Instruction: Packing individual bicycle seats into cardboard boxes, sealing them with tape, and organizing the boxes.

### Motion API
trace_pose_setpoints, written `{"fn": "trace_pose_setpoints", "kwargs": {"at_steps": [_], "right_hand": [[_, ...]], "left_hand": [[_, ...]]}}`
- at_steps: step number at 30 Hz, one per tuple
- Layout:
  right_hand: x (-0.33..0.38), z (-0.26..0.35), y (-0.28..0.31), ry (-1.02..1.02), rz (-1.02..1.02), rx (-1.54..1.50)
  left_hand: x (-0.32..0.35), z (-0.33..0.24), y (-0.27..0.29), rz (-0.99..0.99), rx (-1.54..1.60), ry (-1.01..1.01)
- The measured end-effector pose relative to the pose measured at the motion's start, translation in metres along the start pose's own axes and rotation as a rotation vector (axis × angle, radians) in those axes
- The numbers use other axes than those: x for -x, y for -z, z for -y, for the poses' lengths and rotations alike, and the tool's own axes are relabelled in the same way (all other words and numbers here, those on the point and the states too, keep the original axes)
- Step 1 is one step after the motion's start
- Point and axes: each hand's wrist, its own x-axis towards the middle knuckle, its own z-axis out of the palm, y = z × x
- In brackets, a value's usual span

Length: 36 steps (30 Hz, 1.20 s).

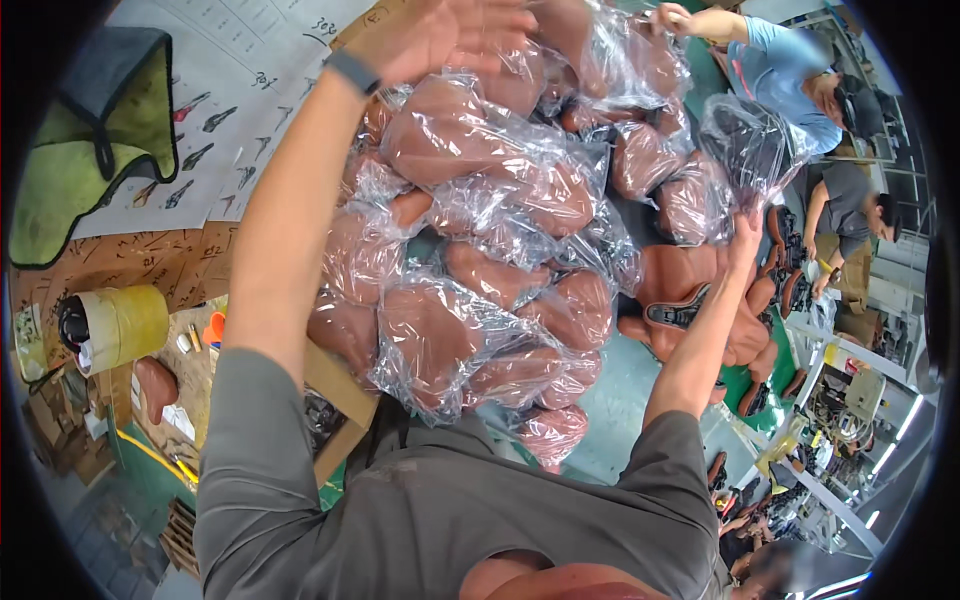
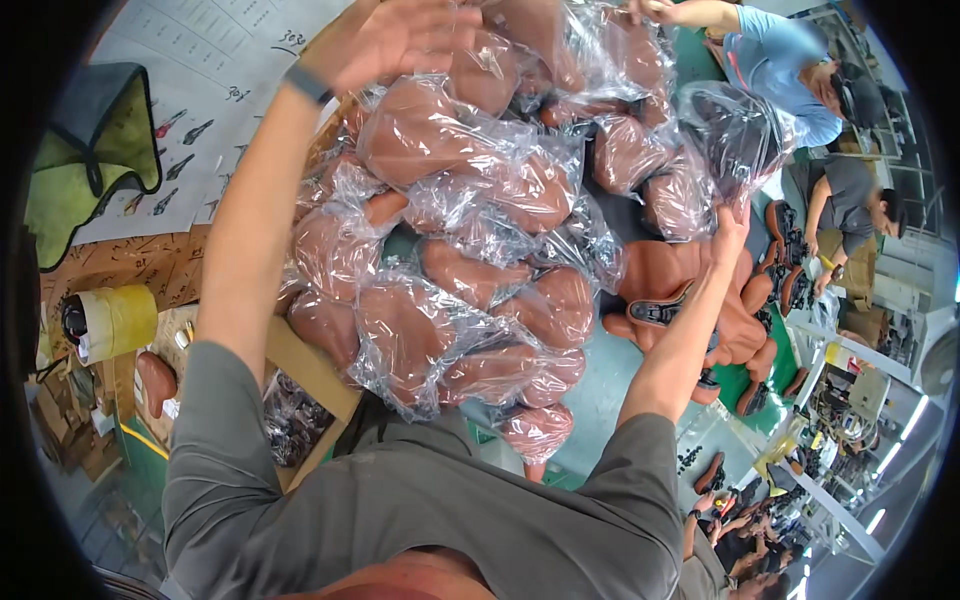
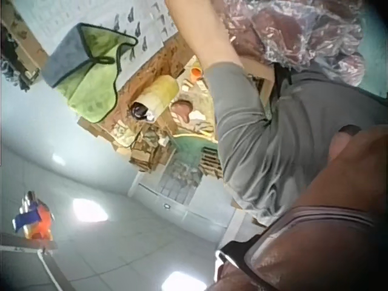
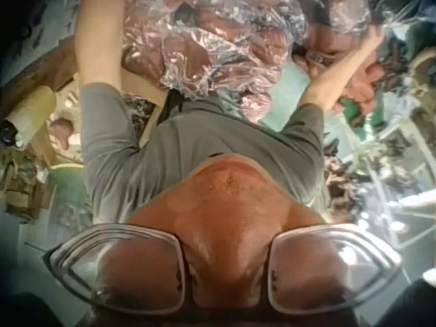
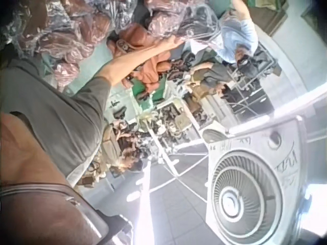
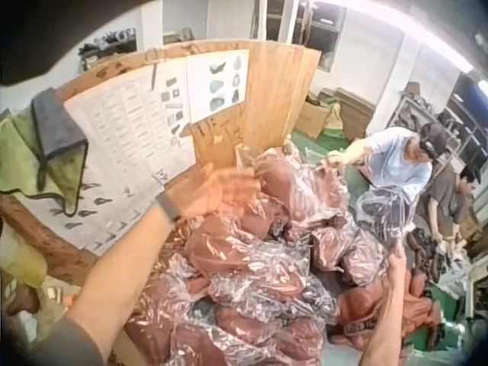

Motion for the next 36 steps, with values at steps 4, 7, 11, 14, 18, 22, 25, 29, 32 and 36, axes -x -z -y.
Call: {"fn": "trace_pose_setpoints", "kwargs": {"at_steps": [4, 7, 11, 14, 18, 22, 25, 29, 32, 36], "right_hand": [[0.128, 0.030, -0.004, -0.107, 0.263, 0.217], [0.261, 0.006, -0.027, -0.312, 0.410, 0.001], [0.340, 0.042, -0.085, -0.525, 0.411, -0.146], [0.318, 0.050, -0.061, -0.365, 0.128, -0.148], [0.185, 0.125, -0.095, -0.094, -0.229, -0.053], [0.022, 0.113, -0.169, 0.101, -0.219, 0.115], [-0.055, 0.090, -0.194, 0.139, -0.178, 0.183], [-0.096, 0.083, -0.242, 0.107, -0.063, 0.414], [-0.115, 0.048, -0.231, 0.144, -0.133, 0.402], [-0.105, 0.074, -0.247, 0.304, -0.032, 0.536]], "left_hand": [[0.128, 0.057, -0.094, 0.355, -0.182, 0.150], [0.203, 0.090, -0.148, 0.128, 0.105, 0.242], [0.223, 0.113, -0.160, -0.109, -0.188, 0.283], [0.163, 0.078, -0.149, -0.287, -0.367, 0.316], [0.011, 0.052, -0.082, -0.558, -0.911, 0.017], [-0.102, 0.022, 0.016, -0.724, -1.230, 0.241], [-0.155, -0.004, 0.026, -0.656, -1.004, 0.365], [-0.160, -0.007, 0.068, -0.632, -0.972, 0.342], [-0.162, 0.003, 0.072, -0.637, -1.088, 0.304], [-0.152, 0.013, 0.021, -0.738, -0.882, 0.440]]}}
